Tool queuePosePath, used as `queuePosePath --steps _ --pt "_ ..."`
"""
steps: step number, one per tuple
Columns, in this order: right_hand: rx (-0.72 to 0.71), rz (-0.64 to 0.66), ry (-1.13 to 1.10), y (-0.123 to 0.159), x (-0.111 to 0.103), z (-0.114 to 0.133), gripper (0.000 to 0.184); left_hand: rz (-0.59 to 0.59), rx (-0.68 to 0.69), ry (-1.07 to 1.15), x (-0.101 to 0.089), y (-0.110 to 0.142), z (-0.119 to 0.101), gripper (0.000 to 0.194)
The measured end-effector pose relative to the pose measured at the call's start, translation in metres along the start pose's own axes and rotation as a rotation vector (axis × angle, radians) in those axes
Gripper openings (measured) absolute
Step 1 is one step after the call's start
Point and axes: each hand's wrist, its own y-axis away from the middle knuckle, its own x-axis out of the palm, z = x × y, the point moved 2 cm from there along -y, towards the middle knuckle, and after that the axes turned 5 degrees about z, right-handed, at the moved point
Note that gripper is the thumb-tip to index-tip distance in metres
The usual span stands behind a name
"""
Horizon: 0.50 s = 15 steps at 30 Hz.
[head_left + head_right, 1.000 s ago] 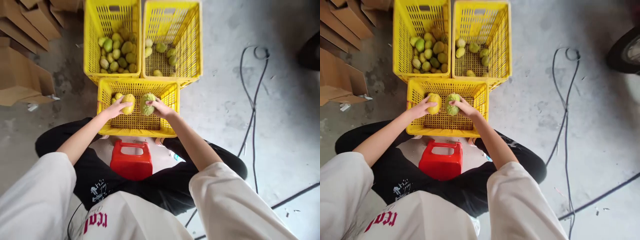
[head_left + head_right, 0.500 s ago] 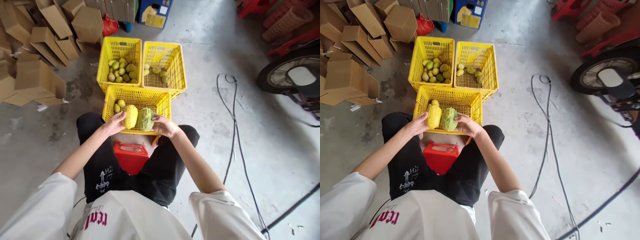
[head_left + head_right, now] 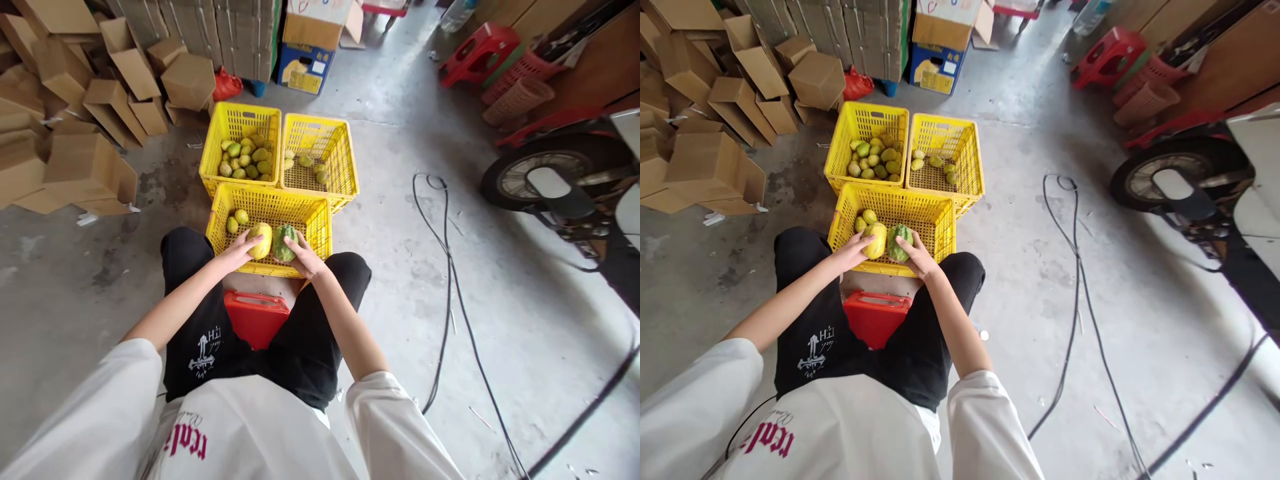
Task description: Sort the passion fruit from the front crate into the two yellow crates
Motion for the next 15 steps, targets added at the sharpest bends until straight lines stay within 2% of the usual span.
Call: queuePosePath --steps 3,7,11,15 --pt "-0.019 -0.036 -0.045 -0.003 -0.004 0.002 0.050 0.010 0.021 0.058 -0.001 -0.001 0.002 0.049" --pt "-0.051 0.057 -0.070 -0.002 -0.006 0.008 0.052 -0.001 0.049 0.040 -0.010 -0.001 0.000 0.042" --pt "-0.104 0.026 0.002 0.002 -0.007 0.008 0.059 0.037 0.106 -0.011 -0.016 -0.004 -0.001 0.062" --pt "-0.119 0.083 0.103 0.000 -0.003 0.003 0.072 0.082 0.147 -0.048 -0.016 -0.007 0.001 0.077"
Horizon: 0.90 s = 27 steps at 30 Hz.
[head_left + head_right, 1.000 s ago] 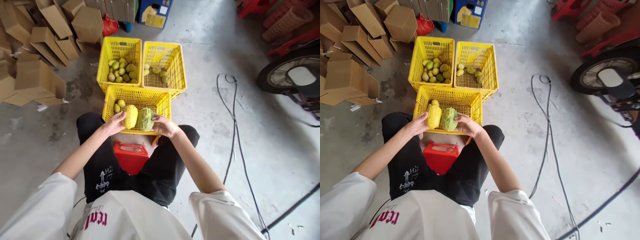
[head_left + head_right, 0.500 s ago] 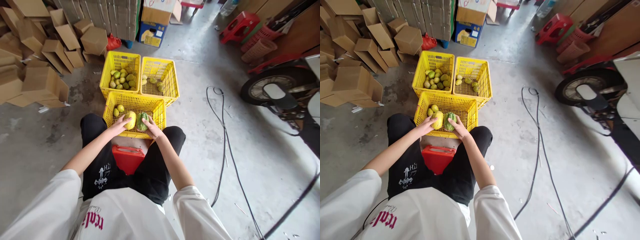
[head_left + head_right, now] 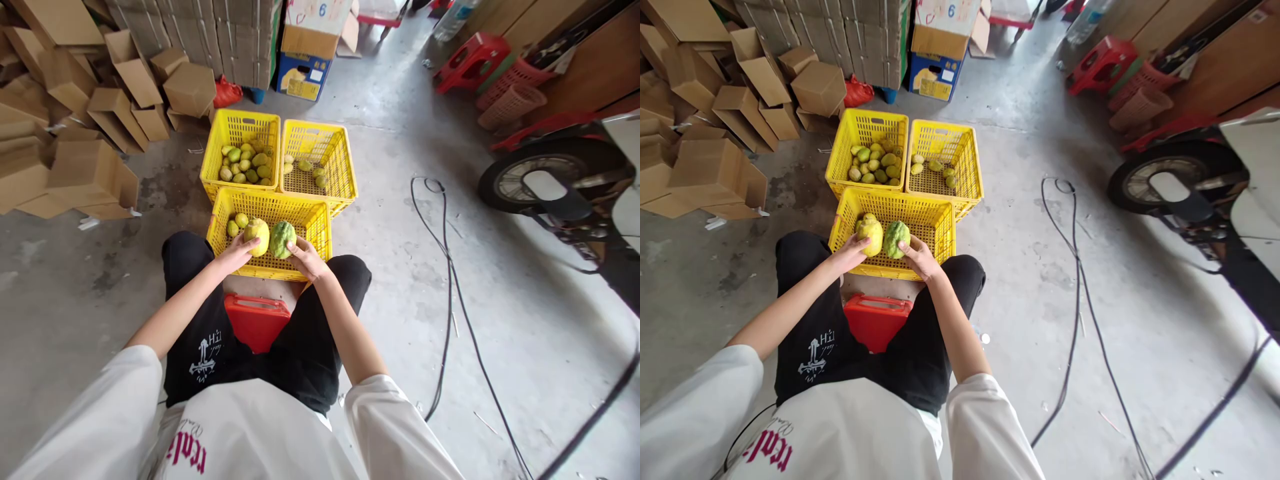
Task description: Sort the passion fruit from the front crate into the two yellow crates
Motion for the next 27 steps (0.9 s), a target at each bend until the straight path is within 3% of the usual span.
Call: queuePosePath --steps 5,12,15,20,23,27 --pt "-0.036 -0.002 -0.011 -0.002 0.004 -0.003 0.082 0.041 -0.040 -0.018 0.006 0.004 0.003 0.085" --pt "-0.018 -0.068 0.016 0.005 0.008 -0.002 0.086 -0.039 -0.048 0.050 0.016 0.006 0.000 0.062" --pt "-0.032 -0.117 0.026 0.002 0.007 -0.001 0.081 -0.078 -0.052 0.069 0.017 0.004 -0.001 0.057" --pt "0.000 -0.111 -0.082 -0.003 0.003 0.001 0.055 -0.137 -0.041 0.047 0.013 0.004 -0.001 0.042" --pt "0.026 -0.082 -0.103 -0.001 0.002 0.003 0.051 -0.155 -0.046 0.014 0.010 0.005 -0.003 0.046" --pt "0.032 -0.075 -0.037 0.003 0.007 0.004 0.061 -0.135 -0.026 -0.014 0.008 0.005 -0.005 0.065"
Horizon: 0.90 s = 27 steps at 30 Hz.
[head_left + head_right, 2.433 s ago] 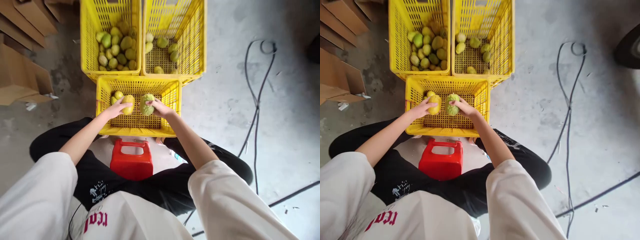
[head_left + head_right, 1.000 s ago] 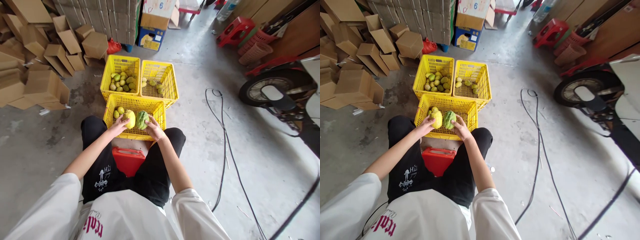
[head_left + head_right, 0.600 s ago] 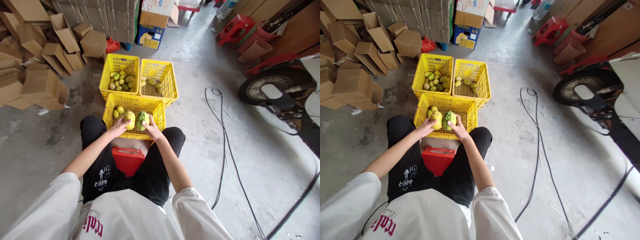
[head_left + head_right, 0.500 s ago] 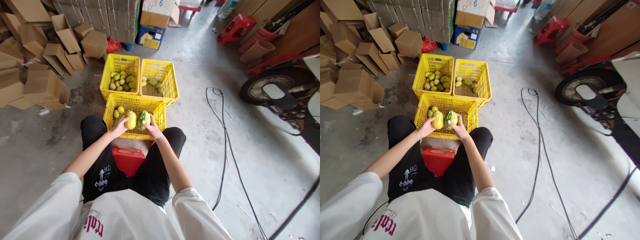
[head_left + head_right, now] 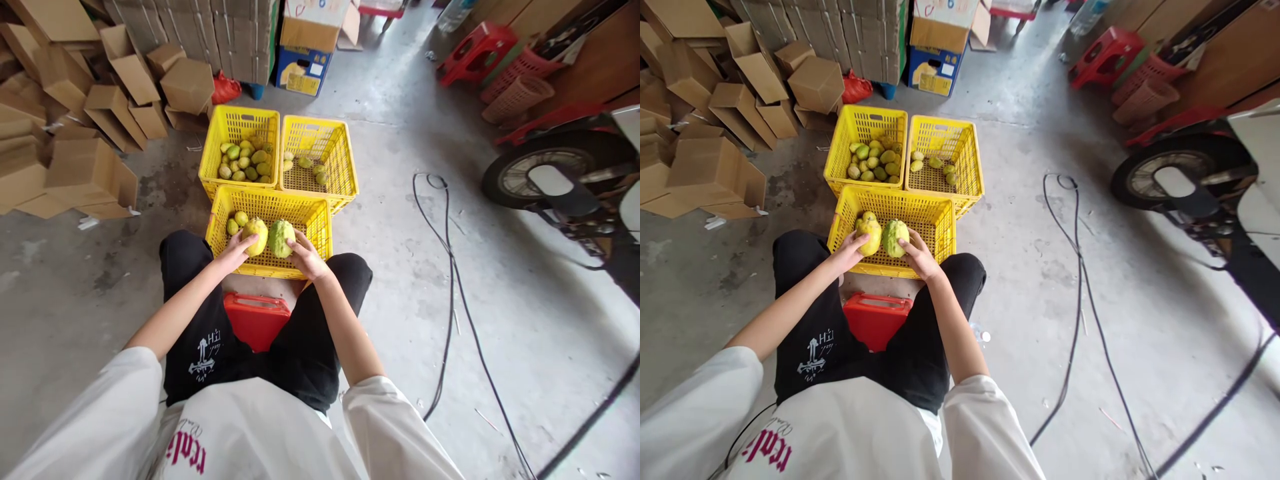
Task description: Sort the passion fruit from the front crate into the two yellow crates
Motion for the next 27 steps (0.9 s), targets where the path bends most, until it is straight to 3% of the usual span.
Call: queuePosePath --steps 3,10,15,23,27 --pt "0.009 0.023 0.027 0.001 0.003 0.001 0.064 0.005 0.028 -0.010 -0.001 0.000 0.000 0.075" --pt "0.018 0.042 -0.020 0.005 0.005 -0.001 0.086 0.071 -0.032 -0.055 0.004 0.006 0.007 0.077" --pt "-0.025 0.054 -0.002 0.003 0.009 -0.002 0.096 0.060 -0.011 0.012 0.011 0.008 0.003 0.066" --pt "0.014 0.020 -0.086 -0.002 -0.001 0.002 0.056 0.017 0.012 0.054 0.016 0.010 -0.010 0.074" --pt "-0.011 -0.004 -0.049 0.001 0.000 0.005 0.056 0.037 0.070 0.023 0.015 0.012 -0.014 0.083"
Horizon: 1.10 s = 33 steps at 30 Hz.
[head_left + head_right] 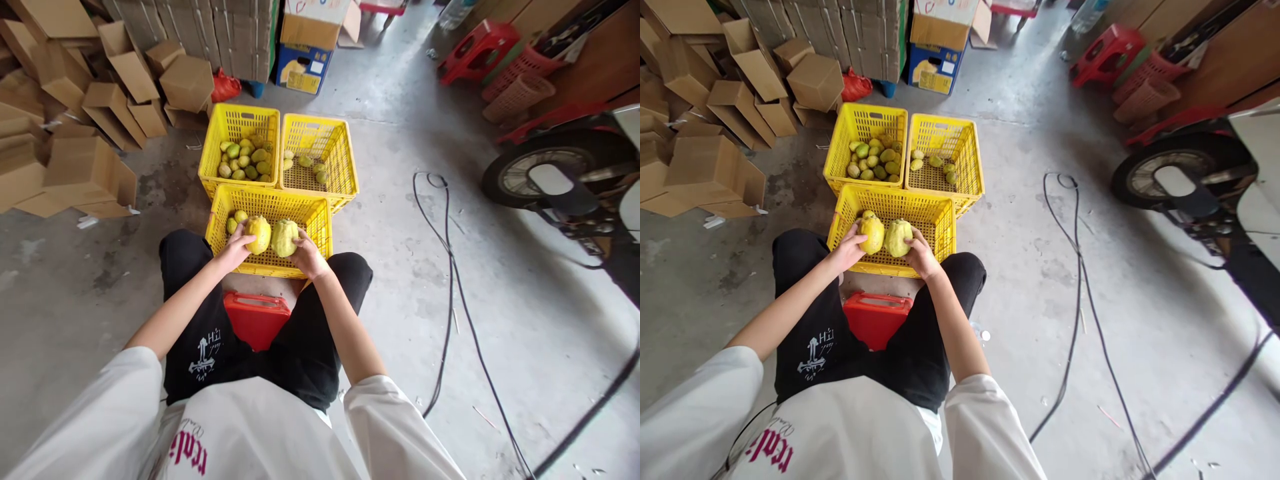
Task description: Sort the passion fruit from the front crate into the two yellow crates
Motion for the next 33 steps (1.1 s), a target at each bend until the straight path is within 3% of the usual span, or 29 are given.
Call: queuePosePath --steps 3,9,13,17,22,33 --pt "-0.004 0.027 0.056 0.002 0.006 0.000 0.064 0.031 -0.011 -0.004 -0.003 0.001 -0.001 0.088" --pt "-0.024 0.048 0.055 0.003 0.009 -0.004 0.089 0.089 -0.098 -0.015 -0.008 0.000 0.008 0.067" --pt "-0.013 0.034 0.033 0.004 0.008 -0.008 0.096 0.080 -0.121 -0.014 -0.010 -0.001 0.019 0.078" --pt "-0.004 0.000 0.054 0.001 0.008 -0.009 0.081 0.013 -0.090 -0.078 -0.011 -0.005 0.023 0.083" --pt "0.027 -0.010 -0.045 -0.006 0.002 -0.010 0.057 -0.069 -0.146 -0.095 -0.011 -0.006 0.022 0.071" --pt "-0.005 0.023 -0.015 -0.006 -0.003 -0.011 0.051 -0.137 -0.088 -0.019 -0.011 -0.008 0.016 0.061"
